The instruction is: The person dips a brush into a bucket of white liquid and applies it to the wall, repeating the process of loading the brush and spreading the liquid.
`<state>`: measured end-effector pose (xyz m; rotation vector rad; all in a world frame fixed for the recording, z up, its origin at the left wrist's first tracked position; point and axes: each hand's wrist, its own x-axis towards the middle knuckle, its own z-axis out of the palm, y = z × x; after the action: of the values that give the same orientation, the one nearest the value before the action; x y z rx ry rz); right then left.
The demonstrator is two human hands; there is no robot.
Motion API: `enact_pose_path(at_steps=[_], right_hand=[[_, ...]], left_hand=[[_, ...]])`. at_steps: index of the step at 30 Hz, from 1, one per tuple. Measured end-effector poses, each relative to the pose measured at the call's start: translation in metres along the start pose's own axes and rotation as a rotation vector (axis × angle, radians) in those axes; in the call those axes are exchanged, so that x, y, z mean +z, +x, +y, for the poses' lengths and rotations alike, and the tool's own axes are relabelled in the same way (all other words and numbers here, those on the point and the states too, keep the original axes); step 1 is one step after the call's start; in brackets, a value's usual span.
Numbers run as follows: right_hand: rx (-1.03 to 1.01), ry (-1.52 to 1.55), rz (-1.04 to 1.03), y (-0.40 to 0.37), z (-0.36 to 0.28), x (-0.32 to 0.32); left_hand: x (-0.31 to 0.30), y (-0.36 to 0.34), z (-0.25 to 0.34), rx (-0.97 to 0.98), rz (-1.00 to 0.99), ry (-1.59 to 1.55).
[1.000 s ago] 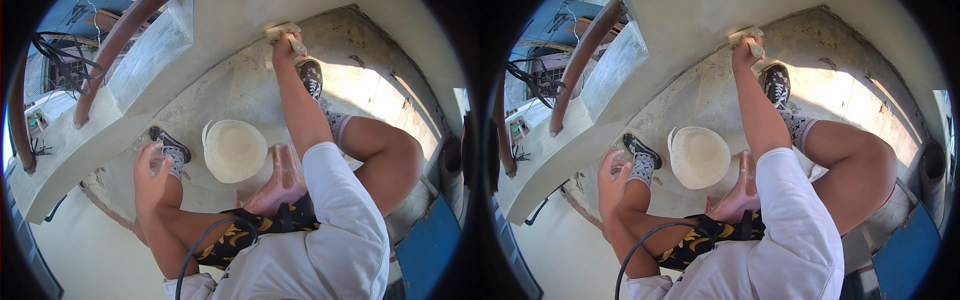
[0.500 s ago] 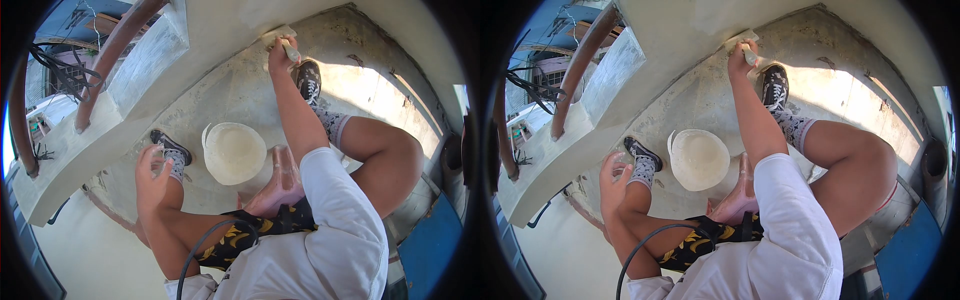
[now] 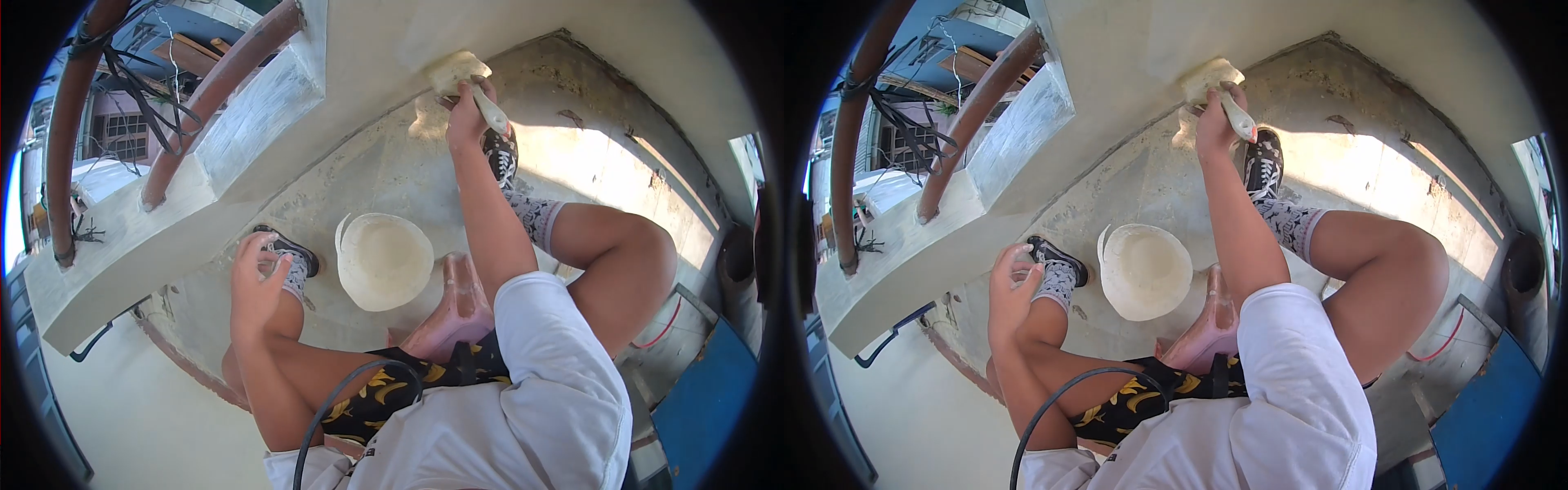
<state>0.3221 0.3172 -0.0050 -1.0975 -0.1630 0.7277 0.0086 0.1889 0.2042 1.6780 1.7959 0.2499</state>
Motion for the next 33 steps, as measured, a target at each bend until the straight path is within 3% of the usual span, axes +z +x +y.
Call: enact_pose_path(at_steps=[6, 9, 12, 14, 16, 18, 22, 24, 26, 29, 33], right_hand=[[0.011, 0.214, -0.177, -0.037, -0.083, 0.022], [-0.104, 0.441, -0.171, -0.054, -0.122, 0.023], [-0.046, 0.488, -0.211, -0.033, -0.102, 0.031], [0.0, 0.418, -0.187, -0.014, -0.051, 0.017], [0.021, 0.073, -0.104, -0.006, -0.016, 0.0], [0.073, 0.0, -0.089, -0.016, 0.009, -0.026], [0.137, -0.03, -0.007, -0.011, 0.021, -0.004], [0.143, 0.059, -0.065, -0.019, -0.03, 0.031], [0.034, 0.217, -0.158, -0.032, -0.066, 0.041], [-0.064, 0.223, -0.154, -0.039, -0.081, 0.018], [0.129, 0.017, 0.035, -0.031, -0.022, 0.004]], left_hand=[[0.001, -0.001, -0.007, -0.015, 0.002, 0.012], [0.002, -0.004, -0.013, 0.01, -0.001, 0.064], [0.005, -0.005, -0.01, 0.011, -0.004, 0.072], [0.006, -0.005, -0.01, 0.008, -0.017, 0.061], [0.005, -0.003, -0.013, -0.001, -0.006, 0.044], [0.006, -0.004, -0.014, -0.02, -0.001, 0.022], [0.007, 0.002, -0.005, 0.006, -0.003, 0.024], [0.006, 0.005, -0.001, -0.005, -0.017, 0.031], [0.007, 0.005, 0.001, 0.024, -0.018, 0.057], [0.006, 0.005, 0.0, 0.028, 0.0, 0.035], [0.004, 0.005, -0.002, 0.044, 0.029, 0.034]])
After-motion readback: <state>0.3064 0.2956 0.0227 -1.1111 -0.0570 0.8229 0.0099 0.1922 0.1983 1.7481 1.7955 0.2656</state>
